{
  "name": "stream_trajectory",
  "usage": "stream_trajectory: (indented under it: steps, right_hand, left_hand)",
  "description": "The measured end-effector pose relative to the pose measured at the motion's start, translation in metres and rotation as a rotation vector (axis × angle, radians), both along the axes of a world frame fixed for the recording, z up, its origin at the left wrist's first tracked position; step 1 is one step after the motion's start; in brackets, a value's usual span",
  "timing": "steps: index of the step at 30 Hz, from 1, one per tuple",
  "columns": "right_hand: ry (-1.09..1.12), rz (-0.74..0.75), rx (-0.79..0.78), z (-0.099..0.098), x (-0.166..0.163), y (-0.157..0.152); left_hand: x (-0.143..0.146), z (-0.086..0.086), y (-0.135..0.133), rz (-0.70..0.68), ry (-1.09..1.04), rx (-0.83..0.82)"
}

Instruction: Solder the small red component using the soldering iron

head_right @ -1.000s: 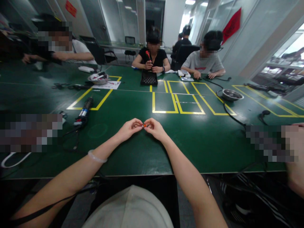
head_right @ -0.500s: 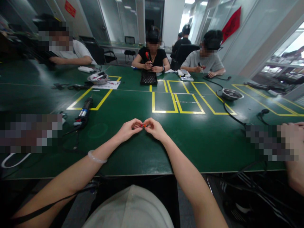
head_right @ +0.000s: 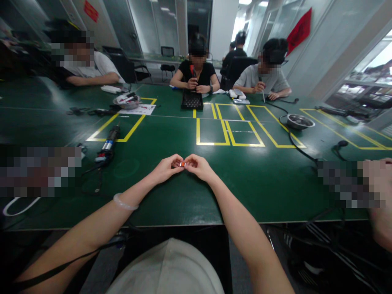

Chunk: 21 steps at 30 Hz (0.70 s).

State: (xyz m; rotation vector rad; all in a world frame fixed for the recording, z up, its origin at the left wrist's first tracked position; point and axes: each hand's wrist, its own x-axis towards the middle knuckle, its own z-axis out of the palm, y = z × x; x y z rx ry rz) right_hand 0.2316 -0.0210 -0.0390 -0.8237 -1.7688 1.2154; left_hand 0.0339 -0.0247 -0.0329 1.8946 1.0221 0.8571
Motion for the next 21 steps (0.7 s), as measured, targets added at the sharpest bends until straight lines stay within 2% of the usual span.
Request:
stream_trajectory:
  steps: [13, 21]
  right_hand:
    - [0.007, -0.039, -0.002, -0.002, 0.0, 0.002]
    - [0.005, -0.085, -0.071, -0.003, 0.001, 0.003]
  left_hand:
    - [0.002, 0.009, -0.005, 0.024, 0.036, 0.01]
    - [0.002, 0.011, -0.006, 0.022, 0.019, 0.0]
